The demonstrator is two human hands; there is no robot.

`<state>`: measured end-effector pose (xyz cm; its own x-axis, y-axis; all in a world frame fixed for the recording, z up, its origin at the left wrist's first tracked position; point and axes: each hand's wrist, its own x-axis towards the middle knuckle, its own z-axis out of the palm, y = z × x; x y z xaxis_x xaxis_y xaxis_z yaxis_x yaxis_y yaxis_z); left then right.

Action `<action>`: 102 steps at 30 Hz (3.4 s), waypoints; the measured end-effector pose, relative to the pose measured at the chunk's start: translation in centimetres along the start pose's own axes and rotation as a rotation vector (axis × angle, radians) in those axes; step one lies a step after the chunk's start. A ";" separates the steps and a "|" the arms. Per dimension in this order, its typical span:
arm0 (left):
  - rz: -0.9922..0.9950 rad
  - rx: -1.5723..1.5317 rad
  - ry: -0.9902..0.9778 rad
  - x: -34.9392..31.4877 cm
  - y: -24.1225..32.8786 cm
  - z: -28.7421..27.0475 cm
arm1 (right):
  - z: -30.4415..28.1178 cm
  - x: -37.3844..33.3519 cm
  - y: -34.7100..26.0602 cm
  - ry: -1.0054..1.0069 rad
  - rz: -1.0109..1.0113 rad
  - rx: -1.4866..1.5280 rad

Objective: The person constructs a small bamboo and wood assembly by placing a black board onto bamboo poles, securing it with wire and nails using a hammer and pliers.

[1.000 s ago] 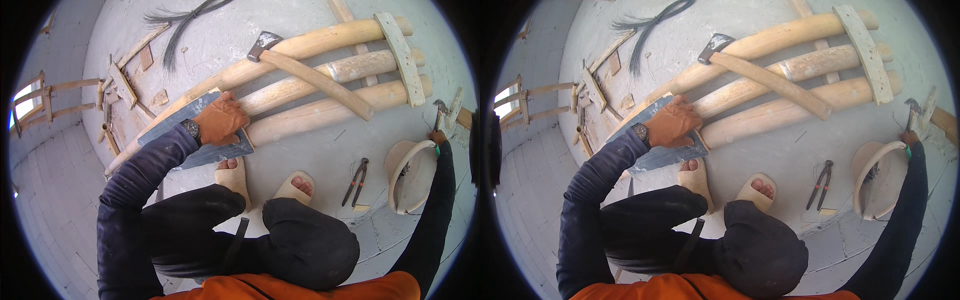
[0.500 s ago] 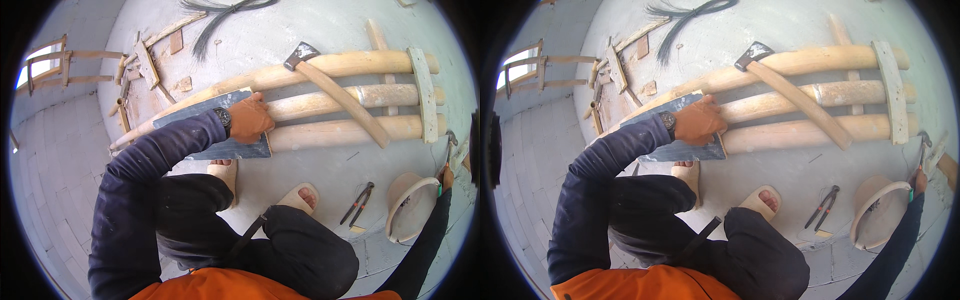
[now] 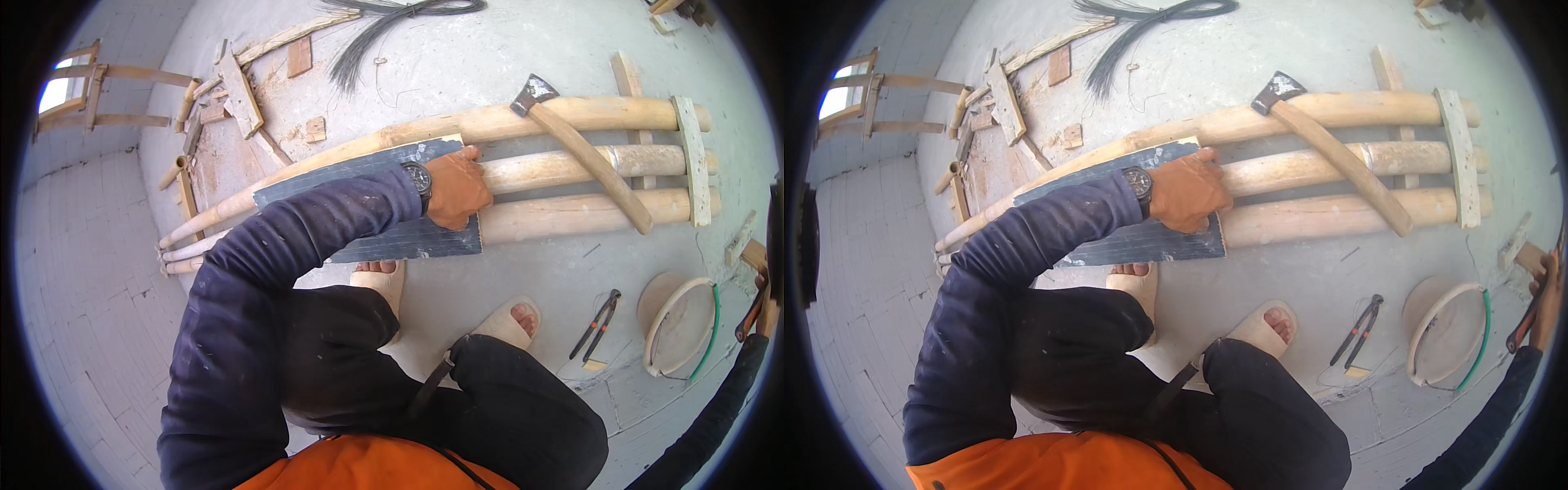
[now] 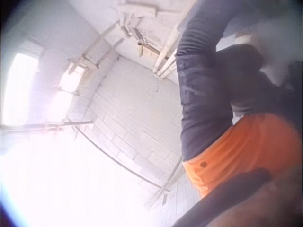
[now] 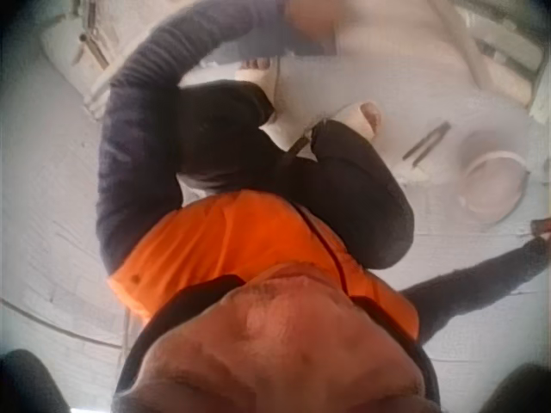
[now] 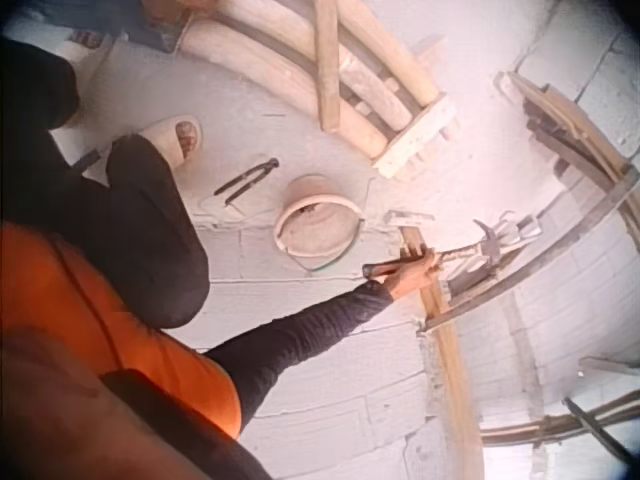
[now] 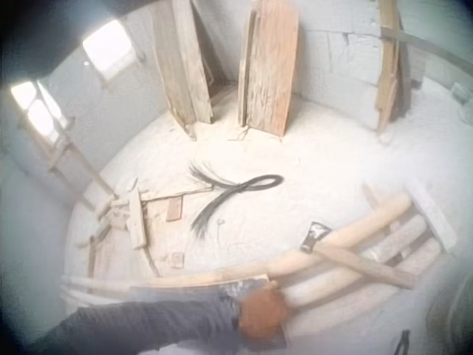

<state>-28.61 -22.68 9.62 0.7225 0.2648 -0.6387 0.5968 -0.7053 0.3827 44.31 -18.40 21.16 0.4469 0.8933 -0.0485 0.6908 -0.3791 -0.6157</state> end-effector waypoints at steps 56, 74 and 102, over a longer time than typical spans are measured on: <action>-0.650 -2.036 -0.095 -21.4 11.0 6.4 | 37.9 -49.6 -35.8 -0.440 1.078 0.608; -0.853 -2.839 0.018 -18.4 16.1 -2.9 | 32.2 -40.5 -37.3 -0.784 1.361 0.525; -1.058 -3.019 0.238 -14.0 22.9 -9.1 | 30.0 -36.0 -36.4 -1.175 1.211 0.065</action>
<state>-21.90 -36.56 33.43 0.2689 -0.1240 -0.9551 -0.7099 0.6447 -0.2836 -13.98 -29.47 21.67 0.0098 -0.1872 -0.9823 0.2563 -0.9490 0.1834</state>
